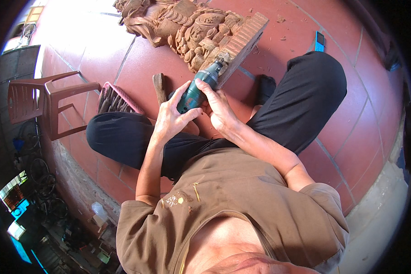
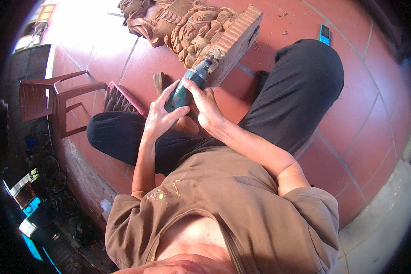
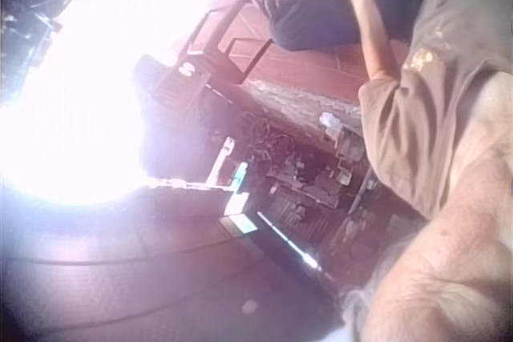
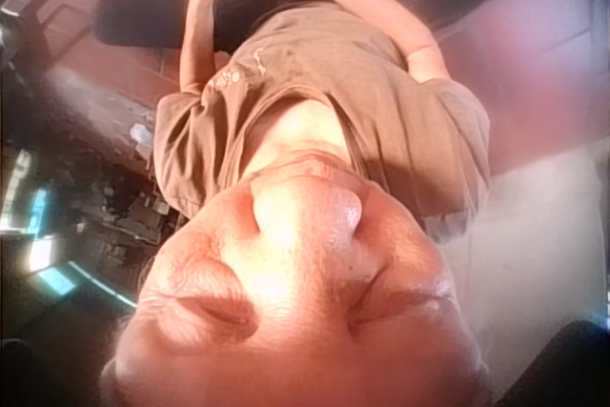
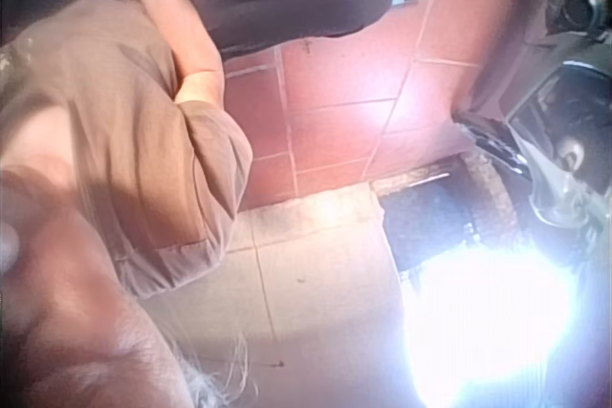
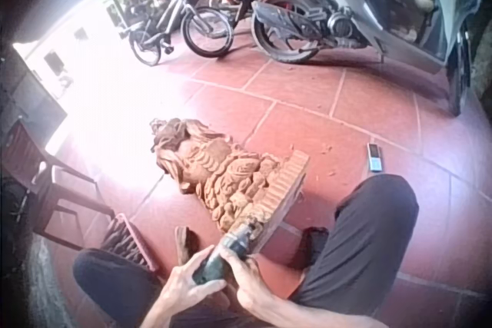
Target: The person uses a handheld rotary tool to carve details into a large wooden relief sculpture. They sit on the floor and guide the tool along the surface to refine the carved patterns.
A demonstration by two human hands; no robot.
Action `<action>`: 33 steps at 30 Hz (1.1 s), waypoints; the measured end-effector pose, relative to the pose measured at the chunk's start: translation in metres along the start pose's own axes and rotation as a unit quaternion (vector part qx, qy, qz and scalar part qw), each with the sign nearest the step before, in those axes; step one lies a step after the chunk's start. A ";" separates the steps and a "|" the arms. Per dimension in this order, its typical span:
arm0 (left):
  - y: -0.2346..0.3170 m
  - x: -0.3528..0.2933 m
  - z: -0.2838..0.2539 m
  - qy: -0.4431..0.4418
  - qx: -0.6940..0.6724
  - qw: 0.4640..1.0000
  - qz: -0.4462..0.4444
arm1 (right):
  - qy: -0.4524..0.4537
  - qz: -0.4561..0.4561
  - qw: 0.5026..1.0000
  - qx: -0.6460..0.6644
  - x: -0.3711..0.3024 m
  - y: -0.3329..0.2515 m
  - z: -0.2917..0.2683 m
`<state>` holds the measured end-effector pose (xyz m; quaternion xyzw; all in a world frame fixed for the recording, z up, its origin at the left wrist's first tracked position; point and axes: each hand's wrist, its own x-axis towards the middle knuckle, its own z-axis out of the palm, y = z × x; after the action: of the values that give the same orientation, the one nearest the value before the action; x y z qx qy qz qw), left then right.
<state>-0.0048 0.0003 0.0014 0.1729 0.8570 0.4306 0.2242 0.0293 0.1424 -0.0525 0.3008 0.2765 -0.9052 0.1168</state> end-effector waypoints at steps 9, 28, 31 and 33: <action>0.004 0.000 0.001 -0.019 0.005 1.000 -0.013 | 0.026 -0.005 1.000 -0.006 -0.008 0.000 -0.002; -0.004 -0.001 0.002 0.010 -0.006 1.000 0.009 | 0.009 0.005 1.000 0.006 -0.001 -0.002 0.003; -0.003 0.000 0.002 0.009 -0.003 1.000 0.009 | 0.006 0.005 1.000 0.007 0.001 0.001 0.000; -0.002 0.000 0.002 0.004 -0.002 1.000 0.010 | 0.006 0.004 1.000 0.007 0.001 0.001 -0.002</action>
<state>-0.0039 0.0001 -0.0011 0.1791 0.8552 0.4354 0.2169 0.0303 0.1427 -0.0551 0.3083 0.2692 -0.9049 0.1167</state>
